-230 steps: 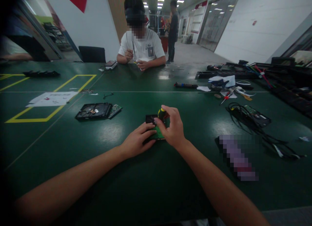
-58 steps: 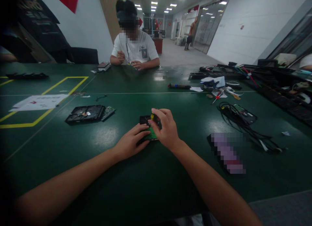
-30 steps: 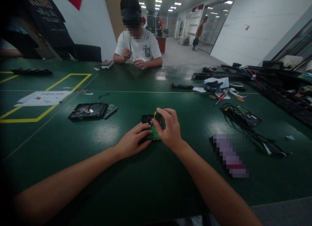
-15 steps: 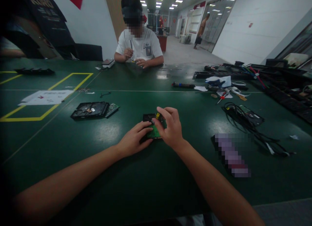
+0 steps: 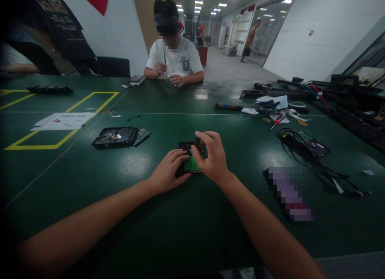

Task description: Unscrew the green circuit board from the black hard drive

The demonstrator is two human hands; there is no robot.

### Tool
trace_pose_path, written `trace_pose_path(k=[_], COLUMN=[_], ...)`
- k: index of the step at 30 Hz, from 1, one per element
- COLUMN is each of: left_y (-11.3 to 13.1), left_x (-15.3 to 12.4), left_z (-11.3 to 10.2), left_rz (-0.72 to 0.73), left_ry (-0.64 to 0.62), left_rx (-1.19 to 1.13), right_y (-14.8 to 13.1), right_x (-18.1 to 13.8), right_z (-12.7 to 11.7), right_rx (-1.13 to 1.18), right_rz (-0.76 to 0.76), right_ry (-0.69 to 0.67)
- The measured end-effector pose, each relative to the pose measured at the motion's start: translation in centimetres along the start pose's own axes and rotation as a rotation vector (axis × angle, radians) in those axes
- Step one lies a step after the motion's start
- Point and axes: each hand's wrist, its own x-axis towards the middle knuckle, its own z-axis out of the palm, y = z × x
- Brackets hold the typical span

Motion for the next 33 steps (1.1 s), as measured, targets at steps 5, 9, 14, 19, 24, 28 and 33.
trace_pose_path(k=[5, 9, 14, 19, 24, 28, 33], left_y=[-0.24, -0.47, -0.43, -0.41, -0.34, 0.05, 0.30], left_x=[0.01, -0.01, 0.06, 0.16, 0.27, 0.31, 0.35], left_z=[0.18, 0.34, 0.29, 0.33, 0.46, 0.25, -0.27], left_rz=[0.005, 0.019, 0.015, 0.000, 0.025, 0.011, -0.021], left_ry=[0.002, 0.001, 0.008, 0.008, -0.037, -0.036, 0.010], left_rx=[-0.047, -0.066, -0.073, -0.099, -0.125, -0.136, -0.166], right_y=[-0.39, -0.62, -0.77, -0.69, -0.44, -0.32, 0.08], right_x=[-0.48, -0.55, -0.45, -0.62, -0.48, -0.41, -1.06], right_z=[-0.16, -0.22, -0.41, -0.53, -0.84, -1.02, -0.66], right_rx=[-0.001, 0.010, 0.011, 0.007, 0.002, -0.052, 0.004], right_rz=[0.026, 0.021, 0.026, 0.051, 0.041, 0.037, 0.076], right_ry=[0.019, 0.021, 0.014, 0.015, 0.013, 0.049, 0.058])
